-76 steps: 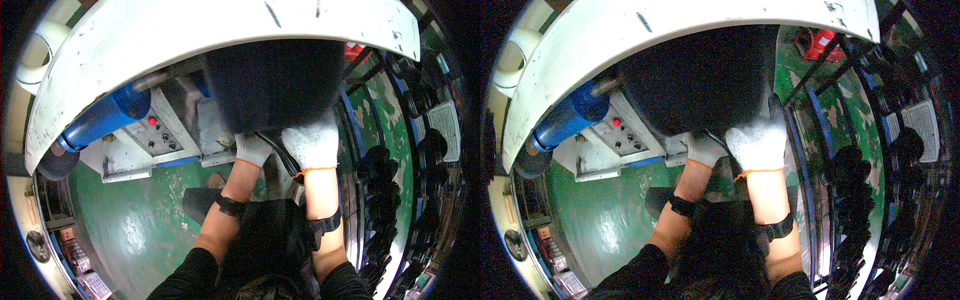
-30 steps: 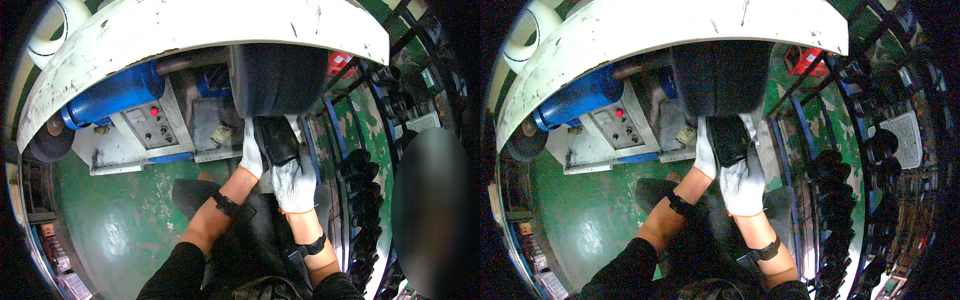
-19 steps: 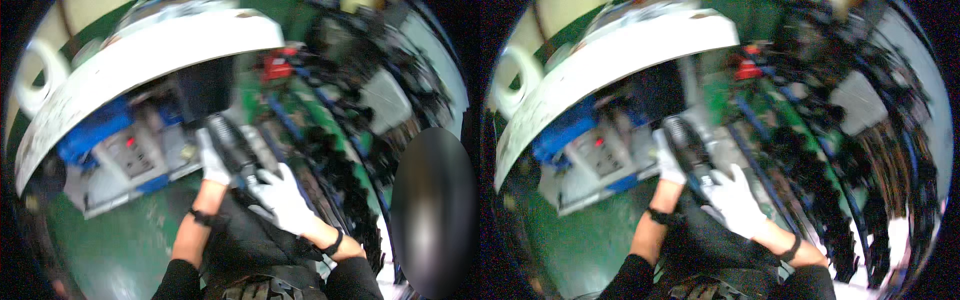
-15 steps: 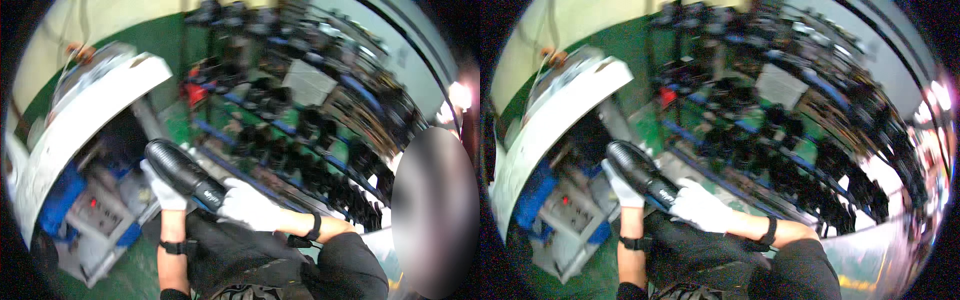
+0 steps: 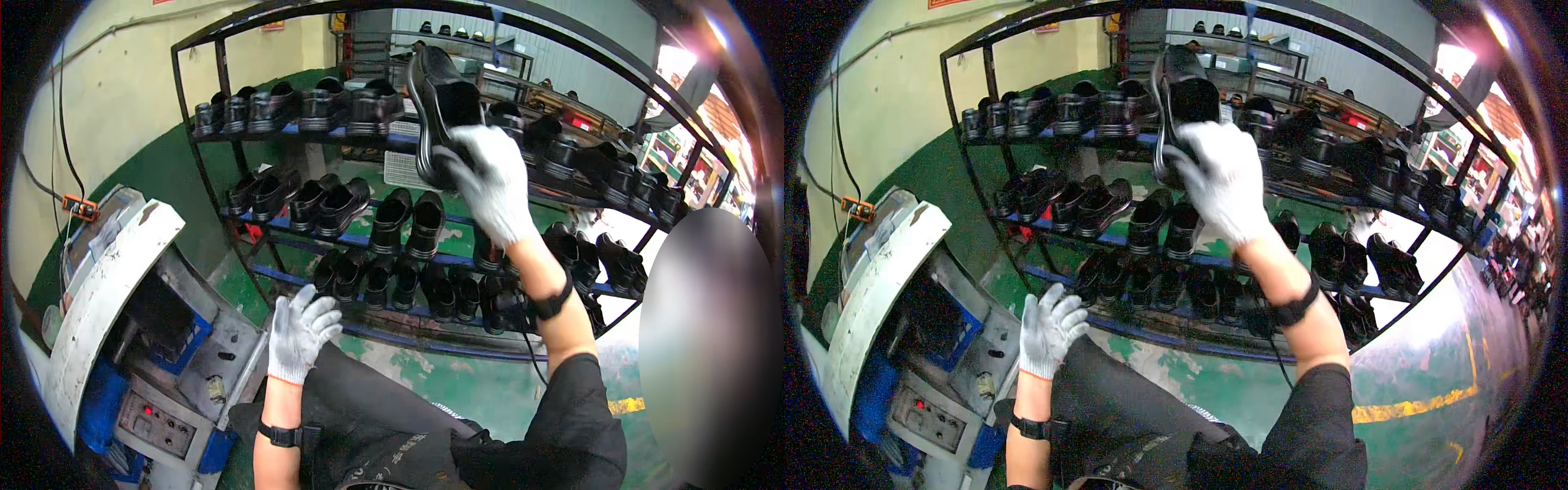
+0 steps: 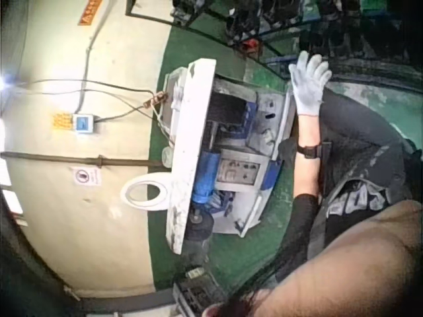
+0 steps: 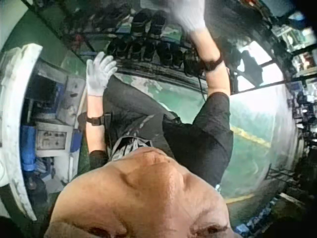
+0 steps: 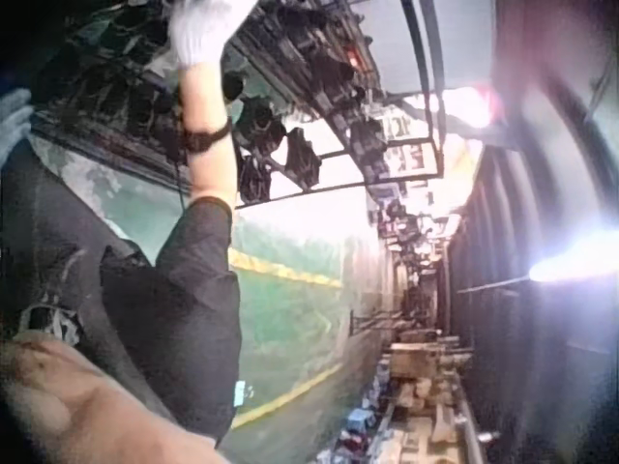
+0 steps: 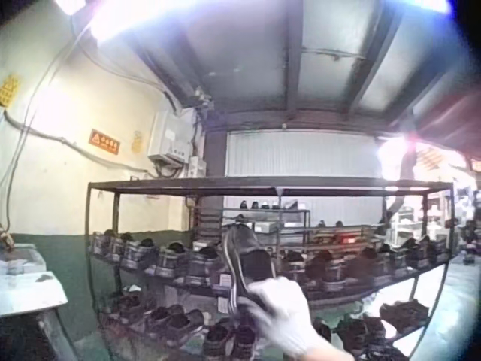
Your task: Polishing finished shoes using a rotating buffing wheel machine in a manufacturing environment.
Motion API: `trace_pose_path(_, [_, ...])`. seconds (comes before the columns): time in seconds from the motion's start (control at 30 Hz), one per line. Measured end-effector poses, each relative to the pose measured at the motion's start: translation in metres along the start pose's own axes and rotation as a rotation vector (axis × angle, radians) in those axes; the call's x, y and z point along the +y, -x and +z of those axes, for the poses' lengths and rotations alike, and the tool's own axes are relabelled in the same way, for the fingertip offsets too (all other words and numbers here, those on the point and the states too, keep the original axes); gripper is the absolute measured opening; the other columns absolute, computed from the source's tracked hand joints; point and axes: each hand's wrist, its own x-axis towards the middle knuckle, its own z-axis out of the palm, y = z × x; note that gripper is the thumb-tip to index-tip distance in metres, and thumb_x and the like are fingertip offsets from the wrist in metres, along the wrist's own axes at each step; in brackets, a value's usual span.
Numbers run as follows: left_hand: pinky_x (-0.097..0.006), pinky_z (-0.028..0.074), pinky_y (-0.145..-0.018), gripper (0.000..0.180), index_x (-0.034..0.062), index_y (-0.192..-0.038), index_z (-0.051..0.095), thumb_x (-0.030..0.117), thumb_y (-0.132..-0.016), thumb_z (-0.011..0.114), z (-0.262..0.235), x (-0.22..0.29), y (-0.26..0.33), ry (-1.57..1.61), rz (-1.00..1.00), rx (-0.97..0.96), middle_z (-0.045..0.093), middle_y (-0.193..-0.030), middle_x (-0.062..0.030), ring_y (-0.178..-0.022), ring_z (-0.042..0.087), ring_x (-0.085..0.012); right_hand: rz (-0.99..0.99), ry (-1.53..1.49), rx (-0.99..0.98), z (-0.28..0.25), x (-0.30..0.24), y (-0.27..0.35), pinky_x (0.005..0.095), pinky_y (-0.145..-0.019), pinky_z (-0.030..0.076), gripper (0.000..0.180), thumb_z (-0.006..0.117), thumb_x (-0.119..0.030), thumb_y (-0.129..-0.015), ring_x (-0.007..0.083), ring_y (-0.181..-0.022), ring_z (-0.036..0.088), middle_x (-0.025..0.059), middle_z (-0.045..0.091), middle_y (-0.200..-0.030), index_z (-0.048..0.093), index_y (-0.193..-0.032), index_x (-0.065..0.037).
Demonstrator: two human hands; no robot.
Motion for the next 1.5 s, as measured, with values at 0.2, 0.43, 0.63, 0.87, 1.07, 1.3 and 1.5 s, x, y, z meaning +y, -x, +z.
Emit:
trace_pose_path(0.2, [-0.049,0.053,-0.085,0.053,0.0060,-0.132,0.048,0.047,-0.100,0.039,-0.008,-0.015,0.013,-0.057,-0.062,0.167,0.062,-0.116,-0.0228,-0.098,0.064,-0.0374,0.141,-0.013,-0.074,0.084,0.100,-0.021,0.0405,-0.080,0.050,0.024,0.064,-0.032,-0.085,0.0320,-0.090,0.062,0.0130,0.065,-0.096,0.066,-0.101,-0.014])
trace_pose_path(0.43, [-0.042,0.055,-0.076,0.048,0.0092,-0.127,0.053,0.046,-0.098,0.046,-0.017,-0.018,0.026,-0.120,-0.060,0.239,0.063,-0.111,-0.0180,-0.090,0.063,-0.0287,0.045,0.115,-0.130,0.069,0.103,-0.024,0.0429,-0.084,0.048,0.037,0.065,-0.033,-0.083,0.0329,-0.096,0.061,0.0141,0.064,-0.099,0.060,-0.113,-0.012])
trace_pose_path(0.63, [-0.039,0.053,-0.070,0.042,0.0097,-0.123,0.054,0.044,-0.099,0.046,-0.016,-0.030,0.024,-0.148,-0.079,0.324,0.060,-0.104,-0.0138,-0.080,0.056,-0.0245,0.325,0.451,-0.553,0.005,0.131,-0.034,0.0427,-0.082,0.044,0.051,0.058,-0.057,-0.082,0.0278,-0.089,0.066,0.0152,0.069,-0.095,0.069,-0.091,-0.008])
trace_pose_path(0.87, [-0.039,0.055,-0.069,0.040,0.0097,-0.121,0.055,0.042,-0.099,0.047,-0.018,-0.045,0.016,-0.193,-0.125,0.409,0.064,-0.099,-0.0118,-0.076,0.060,-0.0235,0.294,-0.030,-0.340,-0.021,0.072,0.010,0.0427,-0.061,0.050,0.040,0.064,-0.049,-0.079,0.0341,-0.067,0.064,0.0141,0.064,-0.068,0.067,-0.070,-0.011])
trace_pose_path(1.07, [-0.041,0.056,-0.076,0.041,0.0111,-0.121,0.057,0.043,-0.099,0.046,-0.031,-0.056,0.015,-0.156,-0.222,0.292,0.066,-0.103,-0.0122,-0.086,0.064,-0.0258,0.019,-0.301,-0.149,-0.016,-0.047,0.090,0.0399,-0.048,0.031,0.042,0.062,-0.042,-0.085,0.0337,-0.050,0.042,0.0094,0.039,-0.055,0.044,-0.060,-0.014])
trace_pose_path(1.3, [-0.045,0.046,-0.098,0.076,0.0055,-0.136,0.041,0.063,-0.087,0.048,-0.114,-0.091,0.020,-0.544,0.270,0.390,0.056,-0.126,-0.0123,-0.111,0.055,-0.0315,0.432,-1.262,-0.485,0.020,-0.173,0.179,0.0448,-0.053,0.039,0.039,0.067,-0.038,-0.081,0.0395,-0.061,0.053,0.0177,0.053,-0.063,0.055,-0.066,-0.004])
trace_pose_path(1.5, [-0.044,0.044,-0.102,0.072,0.0107,-0.145,0.037,0.060,-0.093,0.041,-0.058,-0.054,0.037,0.021,0.219,0.494,0.046,-0.142,-0.0133,-0.122,0.051,-0.0323,-0.068,-1.200,-0.850,0.055,-0.216,0.227,0.0467,-0.058,0.044,0.037,0.070,-0.042,-0.073,0.0382,-0.067,0.058,0.0165,0.060,-0.067,0.064,-0.069,-0.006])
